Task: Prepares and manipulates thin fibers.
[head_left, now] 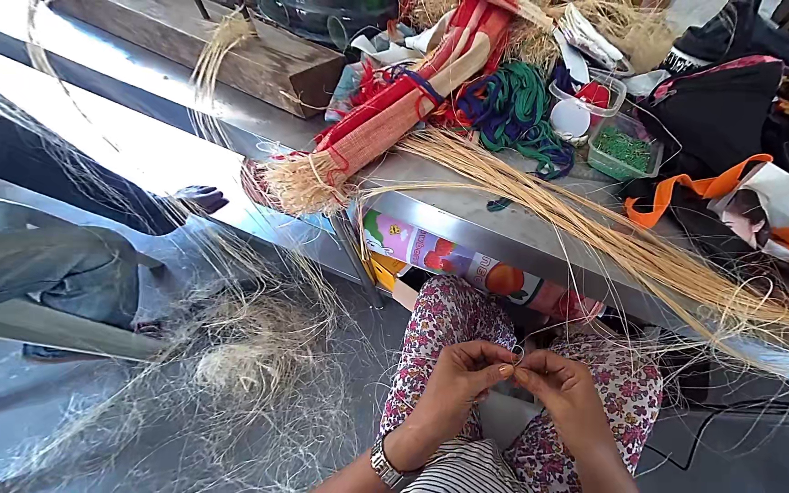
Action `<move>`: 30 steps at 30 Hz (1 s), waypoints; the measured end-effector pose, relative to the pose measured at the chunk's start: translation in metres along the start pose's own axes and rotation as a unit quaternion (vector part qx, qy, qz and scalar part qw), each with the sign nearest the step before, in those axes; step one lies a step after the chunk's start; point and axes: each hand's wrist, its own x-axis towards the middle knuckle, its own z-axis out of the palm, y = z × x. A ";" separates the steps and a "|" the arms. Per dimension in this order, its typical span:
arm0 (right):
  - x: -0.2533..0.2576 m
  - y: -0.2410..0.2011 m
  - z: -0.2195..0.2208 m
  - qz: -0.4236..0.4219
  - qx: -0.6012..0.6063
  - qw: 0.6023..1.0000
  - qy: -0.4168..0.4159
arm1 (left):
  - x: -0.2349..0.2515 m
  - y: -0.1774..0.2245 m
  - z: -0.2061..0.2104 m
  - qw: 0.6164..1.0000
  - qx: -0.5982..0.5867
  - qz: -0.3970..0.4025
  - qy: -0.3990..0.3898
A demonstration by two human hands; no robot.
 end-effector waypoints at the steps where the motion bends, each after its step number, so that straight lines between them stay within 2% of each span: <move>1: 0.000 0.000 -0.001 0.000 0.001 1.000 -0.003 | 0.000 0.000 -0.001 1.000 0.002 0.003 -0.001; 13: 0.002 -0.002 -0.004 0.026 -0.033 0.998 -0.048 | 0.000 -0.001 -0.002 0.999 0.045 0.020 -0.003; 17: 0.002 -0.001 -0.005 0.027 -0.037 0.998 -0.047 | 0.003 -0.007 -0.003 0.992 0.105 0.072 0.003; 20: 0.002 0.000 -0.004 -0.007 -0.045 0.999 -0.009 | 0.004 -0.012 -0.007 0.979 0.165 0.124 0.013; 25: 0.007 0.007 0.000 -0.079 -0.062 0.995 0.026 | 0.004 -0.011 -0.006 0.972 0.204 0.116 0.014; 28: 0.010 0.011 -0.002 -0.084 -0.001 0.996 0.002 | 0.003 -0.009 -0.006 0.975 0.200 0.097 0.015; 30: 0.011 0.011 -0.004 -0.046 0.084 0.995 -0.023 | 0.003 -0.005 -0.006 0.983 0.174 0.061 0.009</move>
